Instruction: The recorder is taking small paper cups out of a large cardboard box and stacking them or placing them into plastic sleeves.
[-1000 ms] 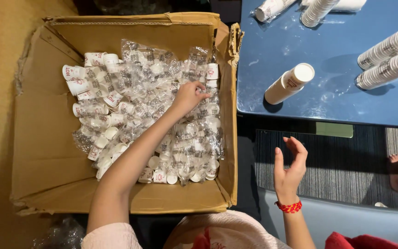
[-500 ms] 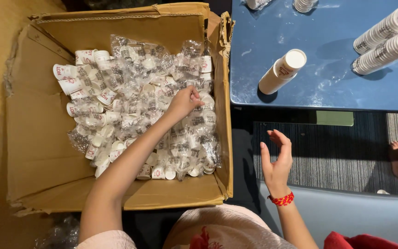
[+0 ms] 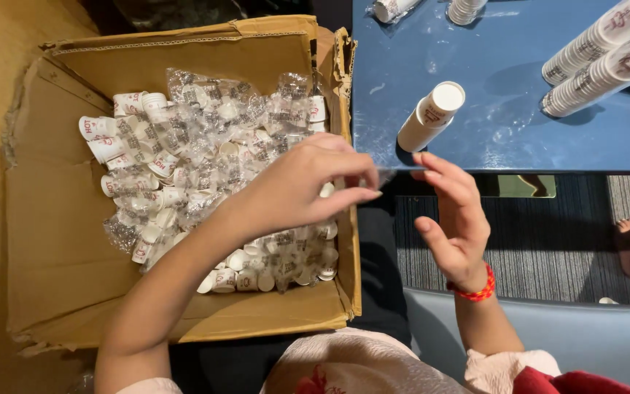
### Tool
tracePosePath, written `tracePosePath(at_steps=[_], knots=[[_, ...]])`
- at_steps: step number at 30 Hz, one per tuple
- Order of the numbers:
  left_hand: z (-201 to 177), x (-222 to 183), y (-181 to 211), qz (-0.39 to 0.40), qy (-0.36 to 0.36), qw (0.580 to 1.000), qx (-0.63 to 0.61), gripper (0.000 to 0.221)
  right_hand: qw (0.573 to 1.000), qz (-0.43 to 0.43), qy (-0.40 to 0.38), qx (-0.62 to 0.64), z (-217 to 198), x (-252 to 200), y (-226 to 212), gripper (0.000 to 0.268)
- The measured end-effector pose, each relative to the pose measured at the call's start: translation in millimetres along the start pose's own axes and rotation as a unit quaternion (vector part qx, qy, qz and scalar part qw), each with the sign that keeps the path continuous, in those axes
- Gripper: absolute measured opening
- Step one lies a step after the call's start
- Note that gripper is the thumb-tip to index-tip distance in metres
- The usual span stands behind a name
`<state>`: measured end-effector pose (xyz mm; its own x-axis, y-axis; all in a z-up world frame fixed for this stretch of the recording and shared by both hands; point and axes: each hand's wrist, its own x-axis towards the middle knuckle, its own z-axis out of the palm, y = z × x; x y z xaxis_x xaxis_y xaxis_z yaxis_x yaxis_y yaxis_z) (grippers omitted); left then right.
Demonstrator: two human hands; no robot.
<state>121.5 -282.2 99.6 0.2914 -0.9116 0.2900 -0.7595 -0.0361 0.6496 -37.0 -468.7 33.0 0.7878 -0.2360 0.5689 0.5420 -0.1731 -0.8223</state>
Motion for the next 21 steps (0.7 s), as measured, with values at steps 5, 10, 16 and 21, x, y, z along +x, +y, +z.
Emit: tracePosePath(at_steps=[5,10,16,21], knots=[[16,34,12,-0.008,-0.041,0.958,-0.282,0.013,0.975,0.043,-0.057,0.210,-26,34,-5,0.050],[54,58,-10,-0.118,-0.017,0.840,-0.530,0.016,0.964,0.163,-0.011,0.210,-63,18,29,0.044],[88,58,-26,-0.232,-0.063,0.788,-0.566,0.024,0.901,0.283,0.135,0.298,-78,-5,51,0.010],[92,59,1,-0.142,-0.038,0.964,-0.221,0.034,0.932,0.261,0.137,0.210,-71,-15,42,0.012]])
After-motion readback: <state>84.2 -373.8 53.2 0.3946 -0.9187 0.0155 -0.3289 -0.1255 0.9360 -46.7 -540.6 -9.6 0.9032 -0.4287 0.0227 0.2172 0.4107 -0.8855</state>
